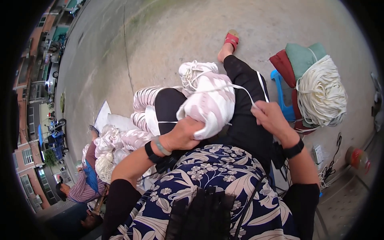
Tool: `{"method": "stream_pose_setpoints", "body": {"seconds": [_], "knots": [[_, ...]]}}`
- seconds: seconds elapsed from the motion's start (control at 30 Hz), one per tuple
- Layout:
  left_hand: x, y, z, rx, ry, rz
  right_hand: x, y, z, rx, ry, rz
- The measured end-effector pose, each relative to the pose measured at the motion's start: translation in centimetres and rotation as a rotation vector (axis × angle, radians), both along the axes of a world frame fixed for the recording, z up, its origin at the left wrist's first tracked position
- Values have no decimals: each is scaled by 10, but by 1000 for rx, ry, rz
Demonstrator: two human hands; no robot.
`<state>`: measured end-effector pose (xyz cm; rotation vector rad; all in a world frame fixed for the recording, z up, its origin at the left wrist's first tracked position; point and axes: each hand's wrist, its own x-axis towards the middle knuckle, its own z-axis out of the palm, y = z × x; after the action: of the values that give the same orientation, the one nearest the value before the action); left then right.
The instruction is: The person is lacing several pairs of white and pink sneakers while sitting on the ground outside.
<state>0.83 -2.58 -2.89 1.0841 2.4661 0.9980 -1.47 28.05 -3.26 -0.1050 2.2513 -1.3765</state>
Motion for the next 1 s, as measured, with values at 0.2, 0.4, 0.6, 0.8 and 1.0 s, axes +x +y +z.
{"method": "stream_pose_setpoints", "body": {"seconds": [0.2, 0.4, 0.6, 0.8, 1.0], "knots": [[10, 34, -26, -190, 161, -49, 61, -5, 18, 12, -107, -41], [18, 73, -50, -413, 179, -43, 82, -9, 16, 130, -107, 67], [18, 80, -53, -443, 232, -55, 86, -1, 2, 290, 280, 210], [15, 52, -23, -207, 187, -259, 48, -33, -1, 229, 899, 109], [12, 22, 8, 24, 464, 60, 24, -70, -14, 478, 738, 230]]}}
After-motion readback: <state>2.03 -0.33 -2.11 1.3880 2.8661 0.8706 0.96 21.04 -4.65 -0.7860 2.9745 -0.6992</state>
